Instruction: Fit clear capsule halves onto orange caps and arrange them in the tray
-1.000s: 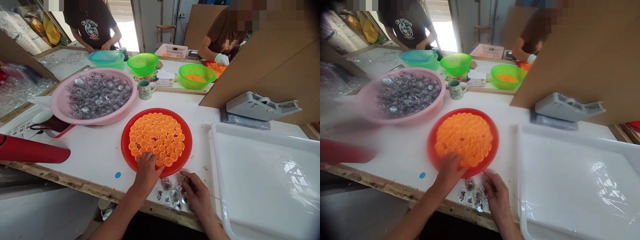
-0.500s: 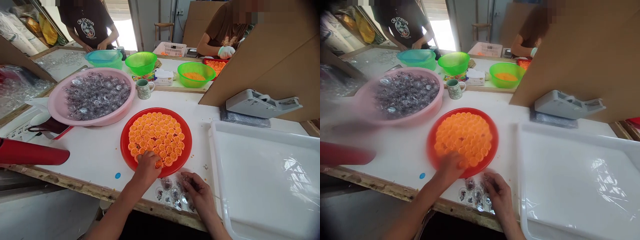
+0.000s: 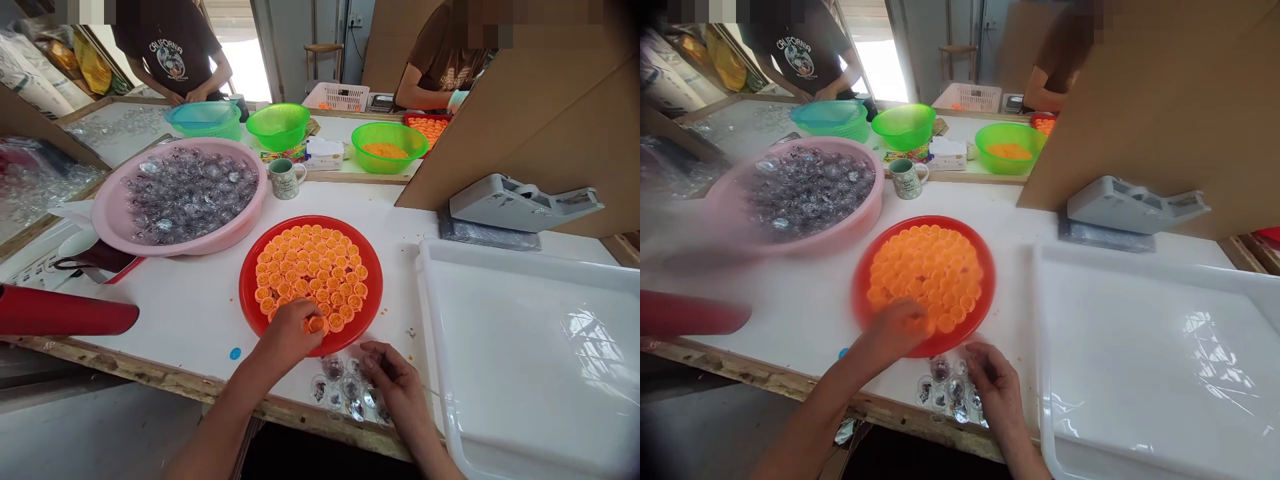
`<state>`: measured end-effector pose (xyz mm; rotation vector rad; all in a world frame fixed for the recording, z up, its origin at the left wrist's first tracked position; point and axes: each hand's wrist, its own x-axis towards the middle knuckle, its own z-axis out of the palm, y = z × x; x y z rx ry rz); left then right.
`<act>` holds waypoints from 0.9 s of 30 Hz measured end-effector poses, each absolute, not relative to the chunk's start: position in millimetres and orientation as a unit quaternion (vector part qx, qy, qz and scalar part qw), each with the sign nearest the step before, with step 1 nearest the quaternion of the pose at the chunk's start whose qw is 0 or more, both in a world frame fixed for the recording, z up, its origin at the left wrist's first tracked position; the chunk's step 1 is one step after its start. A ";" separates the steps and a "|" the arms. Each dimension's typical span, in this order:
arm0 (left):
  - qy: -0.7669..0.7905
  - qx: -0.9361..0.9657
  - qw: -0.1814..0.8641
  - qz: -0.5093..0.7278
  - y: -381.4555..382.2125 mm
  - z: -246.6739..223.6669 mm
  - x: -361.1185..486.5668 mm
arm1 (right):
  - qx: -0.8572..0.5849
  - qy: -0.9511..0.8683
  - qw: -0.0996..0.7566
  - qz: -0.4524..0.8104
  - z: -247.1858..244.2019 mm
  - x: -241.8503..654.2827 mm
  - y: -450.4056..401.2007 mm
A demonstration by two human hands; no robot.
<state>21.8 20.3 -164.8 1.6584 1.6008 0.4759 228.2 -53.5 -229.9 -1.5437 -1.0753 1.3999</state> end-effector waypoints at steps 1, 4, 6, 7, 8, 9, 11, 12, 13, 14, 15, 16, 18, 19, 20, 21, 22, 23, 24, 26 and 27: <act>0.634 0.632 0.398 0.202 17.9 -163.8 22.5 | -0.606 -0.430 0.382 0.550 -226.8 225.6 -52.5; 0.641 0.590 0.429 0.238 11.5 -164.5 26.7 | -0.586 -0.458 0.384 0.547 -215.8 212.9 -46.9; 0.646 0.558 0.448 0.265 7.9 -166.2 30.3 | -0.565 -0.480 0.395 0.543 -209.4 202.3 -41.4; 0.648 0.533 0.465 0.284 6.1 -166.8 31.9 | -0.557 -0.488 0.401 0.540 -206.9 197.2 -38.4; 0.644 0.500 0.493 0.303 4.2 -166.8 33.2 | -0.552 -0.492 0.405 0.537 -204.8 192.6 -35.4; 0.632 0.462 0.535 0.319 2.2 -166.1 34.0 | -0.551 -0.494 0.410 0.534 -203.0 188.8 -32.6; 0.582 0.382 0.632 0.340 -1.9 -162.6 34.1 | -0.557 -0.494 0.416 0.522 -200.3 183.7 -27.4; 0.555 0.345 0.674 0.346 -3.9 -160.1 33.3 | -0.561 -0.496 0.416 0.516 -199.1 182.5 -25.2; 0.533 0.314 0.703 0.351 -5.8 -157.3 32.1 | -0.565 -0.500 0.415 0.509 -198.0 182.1 -23.2; 0.520 0.291 0.719 0.358 -7.6 -154.6 30.6 | -0.567 -0.503 0.414 0.504 -196.9 182.2 -21.4; 0.513 0.271 0.726 0.367 -9.1 -152.1 28.9 | -0.565 -0.505 0.413 0.504 -195.9 182.7 -19.9; 0.509 0.256 0.731 0.375 -10.5 -150.2 27.4 | -0.562 -0.507 0.412 0.507 -194.9 183.4 -18.6; 0.497 0.235 0.742 0.385 -12.5 -148.3 25.0 | -0.554 -0.510 0.413 0.513 -193.1 184.8 -16.8; 0.490 0.231 0.746 0.387 -13.2 -148.3 24.4 | -0.548 -0.515 0.413 0.513 -192.4 185.5 -16.3; 0.484 0.229 0.750 0.388 -13.8 -148.9 24.3 | -0.541 -0.524 0.414 0.511 -191.9 186.0 -15.9; 0.479 0.229 0.753 0.389 -14.3 -149.9 24.6 | -0.535 -0.532 0.416 0.507 -191.5 186.5 -15.5; 0.475 0.230 0.755 0.389 -14.6 -151.1 25.3 | -0.531 -0.539 0.418 0.504 -191.4 186.9 -15.2; 0.467 0.230 0.759 0.391 -14.9 -152.4 26.3 | -0.530 -0.541 0.421 0.499 -191.3 187.5 -14.9; 0.457 0.227 0.763 0.397 -15.2 -153.6 27.5 | -0.533 -0.539 0.425 0.495 -191.3 188.2 -14.6; 0.439 0.215 0.769 0.413 -15.7 -155.4 30.3 | -0.545 -0.519 0.439 0.490 -191.2 190.4 -13.9; 0.434 0.207 0.769 0.422 -15.9 -156.1 31.7 | -0.549 -0.503 0.449 0.493 -191.0 192.0 -13.6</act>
